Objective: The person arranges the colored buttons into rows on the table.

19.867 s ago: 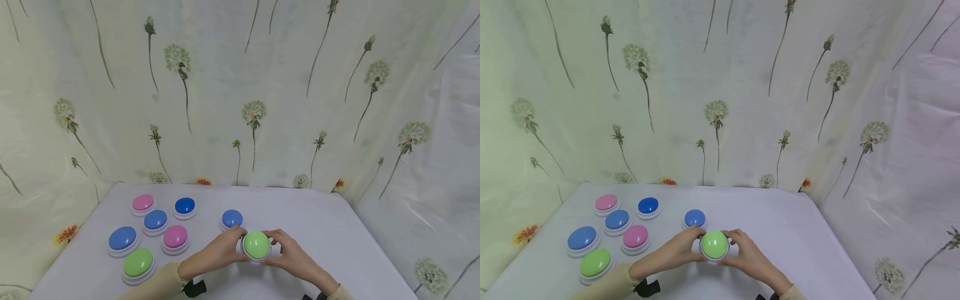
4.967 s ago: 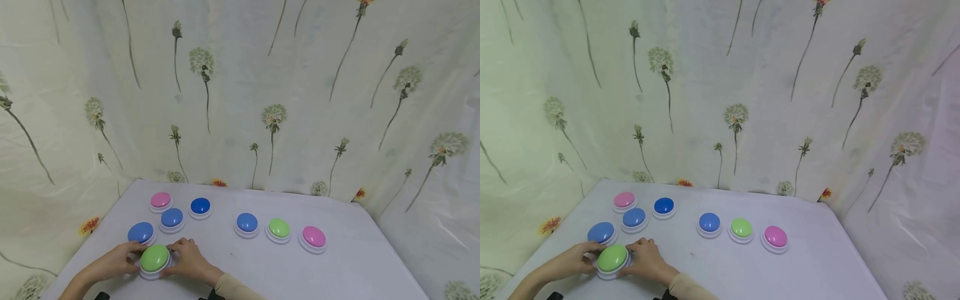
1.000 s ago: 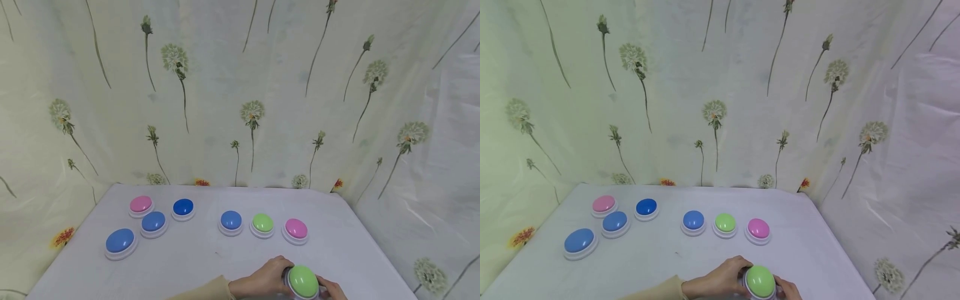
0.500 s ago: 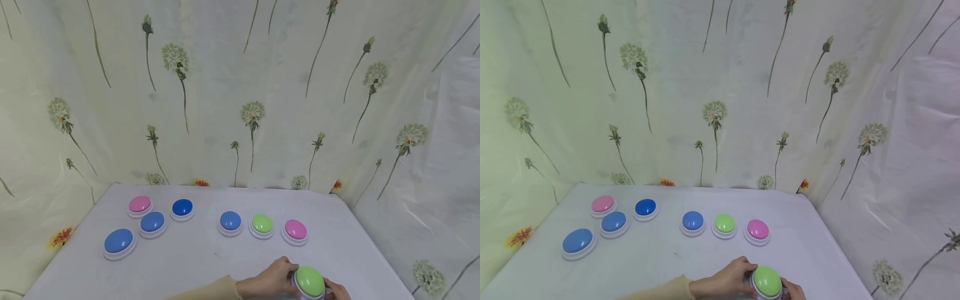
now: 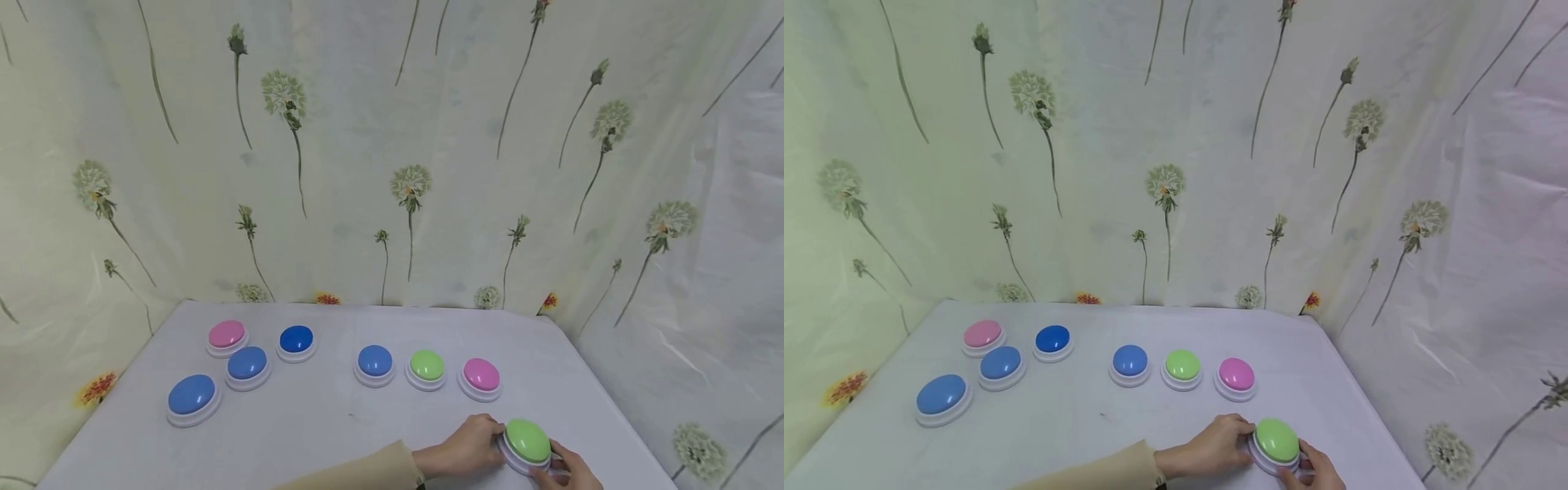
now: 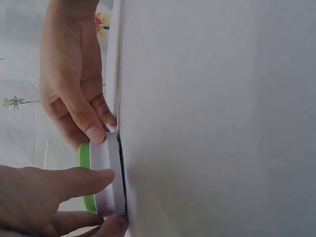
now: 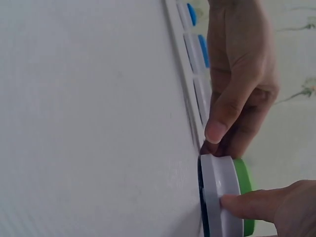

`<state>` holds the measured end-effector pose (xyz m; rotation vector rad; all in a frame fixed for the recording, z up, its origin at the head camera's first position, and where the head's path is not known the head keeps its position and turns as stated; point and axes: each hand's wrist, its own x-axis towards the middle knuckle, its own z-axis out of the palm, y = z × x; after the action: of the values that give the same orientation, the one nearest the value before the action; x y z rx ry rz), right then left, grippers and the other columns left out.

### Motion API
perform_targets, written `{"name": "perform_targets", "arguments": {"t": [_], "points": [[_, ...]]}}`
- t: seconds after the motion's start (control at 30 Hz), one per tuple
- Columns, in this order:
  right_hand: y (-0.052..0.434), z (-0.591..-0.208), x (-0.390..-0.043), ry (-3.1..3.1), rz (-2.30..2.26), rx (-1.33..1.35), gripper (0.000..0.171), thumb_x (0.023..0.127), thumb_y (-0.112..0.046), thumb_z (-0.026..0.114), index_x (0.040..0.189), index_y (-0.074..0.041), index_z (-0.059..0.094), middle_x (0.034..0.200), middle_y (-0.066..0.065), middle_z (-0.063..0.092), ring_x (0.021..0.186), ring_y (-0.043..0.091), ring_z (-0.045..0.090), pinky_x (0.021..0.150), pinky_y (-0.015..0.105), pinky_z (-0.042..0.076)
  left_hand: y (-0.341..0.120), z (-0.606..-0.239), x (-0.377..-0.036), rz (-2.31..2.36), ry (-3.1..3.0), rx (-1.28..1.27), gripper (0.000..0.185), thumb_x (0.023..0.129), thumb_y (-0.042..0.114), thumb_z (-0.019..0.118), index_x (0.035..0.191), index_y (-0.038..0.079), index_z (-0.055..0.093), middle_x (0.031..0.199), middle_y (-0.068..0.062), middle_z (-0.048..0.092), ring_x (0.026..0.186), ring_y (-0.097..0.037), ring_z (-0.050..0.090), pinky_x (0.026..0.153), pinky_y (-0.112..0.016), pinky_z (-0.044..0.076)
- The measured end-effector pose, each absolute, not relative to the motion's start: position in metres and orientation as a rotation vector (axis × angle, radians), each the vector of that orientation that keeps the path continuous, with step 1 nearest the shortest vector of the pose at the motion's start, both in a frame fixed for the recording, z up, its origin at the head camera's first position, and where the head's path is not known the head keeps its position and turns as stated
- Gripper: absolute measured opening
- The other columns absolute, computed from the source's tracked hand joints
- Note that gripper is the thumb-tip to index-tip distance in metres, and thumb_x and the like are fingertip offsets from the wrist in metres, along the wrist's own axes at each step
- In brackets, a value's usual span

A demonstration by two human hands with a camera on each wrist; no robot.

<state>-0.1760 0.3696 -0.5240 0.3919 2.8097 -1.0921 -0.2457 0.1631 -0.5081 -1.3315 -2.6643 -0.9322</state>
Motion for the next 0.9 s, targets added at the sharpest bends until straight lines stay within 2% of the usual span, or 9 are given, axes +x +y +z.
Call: {"name": "perform_targets", "arguments": {"t": [0.1,0.2,0.33,0.43,0.57,0.7,0.77,0.9], "points": [[0.375,-0.525,-0.178,2.88,-1.109,0.375,0.094,0.078,-0.043,0.077,0.139,0.014,0.034,0.132,0.035,0.046,0.117,0.046,0.054,0.088,0.037,0.054,0.17,-0.509,-0.245,-0.961,-2.711,-1.275,0.054,0.075,0.018,0.08,0.124,0.005,0.063,0.115,-0.001,0.069,0.104,-0.003,0.062,0.089,-0.012,0.047],[0.378,-0.525,-0.179,2.952,-1.098,0.413,0.093,0.077,-0.045,0.078,0.137,0.014,0.039,0.13,0.034,0.048,0.12,0.048,0.051,0.088,0.034,0.054,0.175,-0.509,-0.245,-0.958,-2.734,-1.262,0.053,0.076,0.018,0.078,0.125,0.004,0.063,0.118,-0.003,0.068,0.108,-0.006,0.061,0.091,-0.014,0.048],[0.383,-0.523,-0.183,3.016,-1.065,0.444,0.088,0.075,-0.047,0.079,0.132,0.011,0.047,0.123,0.031,0.055,0.113,0.044,0.058,0.081,0.032,0.057,0.181,-0.506,-0.246,-0.934,-2.778,-1.295,0.045,0.079,0.019,0.076,0.12,0.004,0.066,0.12,-0.005,0.066,0.112,-0.008,0.061,0.092,-0.014,0.048],[0.388,-0.521,-0.187,3.049,-1.01,0.431,0.083,0.076,-0.049,0.076,0.13,0.009,0.051,0.118,0.029,0.059,0.102,0.038,0.064,0.077,0.037,0.057,0.188,-0.506,-0.246,-0.882,-2.803,-1.324,0.045,0.08,0.023,0.076,0.12,0.004,0.066,0.122,-0.005,0.064,0.113,-0.007,0.059,0.092,-0.014,0.047],[0.393,-0.518,-0.194,3.063,-0.956,0.481,0.085,0.076,-0.055,0.074,0.129,0.008,0.053,0.119,0.029,0.06,0.097,0.035,0.066,0.077,0.043,0.056,0.198,-0.51,-0.247,-0.779,-2.839,-1.338,0.059,0.082,0.03,0.073,0.131,0.003,0.056,0.128,-0.003,0.058,0.115,-0.005,0.056,0.096,-0.012,0.044],[0.394,-0.517,-0.2,3.055,-0.983,0.564,0.084,0.077,-0.054,0.074,0.129,0.008,0.053,0.124,0.03,0.057,0.101,0.039,0.064,0.076,0.042,0.056,0.205,-0.512,-0.248,-0.724,-2.859,-1.324,0.069,0.084,0.033,0.071,0.139,0.0,0.047,0.134,-0.006,0.051,0.122,-0.006,0.051,0.102,-0.013,0.039],[0.394,-0.516,-0.203,3.067,-0.996,0.58,0.081,0.078,-0.051,0.074,0.128,0.009,0.053,0.123,0.03,0.058,0.101,0.04,0.064,0.075,0.041,0.057,0.208,-0.512,-0.249,-0.702,-2.88,-1.31,0.072,0.084,0.034,0.07,0.141,-0.001,0.043,0.14,-0.009,0.048,0.129,-0.009,0.047,0.105,-0.014,0.037],[0.395,-0.514,-0.21,3.151,-0.988,0.541,0.065,0.083,-0.034,0.075,0.126,0.01,0.054,0.115,0.029,0.063,0.1,0.04,0.066,0.08,0.047,0.054,0.214,-0.509,-0.251,-0.659,-2.954,-1.28,0.079,0.086,0.037,0.069,0.146,-0.001,0.034,0.152,-0.017,0.034,0.141,-0.015,0.033,0.11,-0.016,0.031]]}}
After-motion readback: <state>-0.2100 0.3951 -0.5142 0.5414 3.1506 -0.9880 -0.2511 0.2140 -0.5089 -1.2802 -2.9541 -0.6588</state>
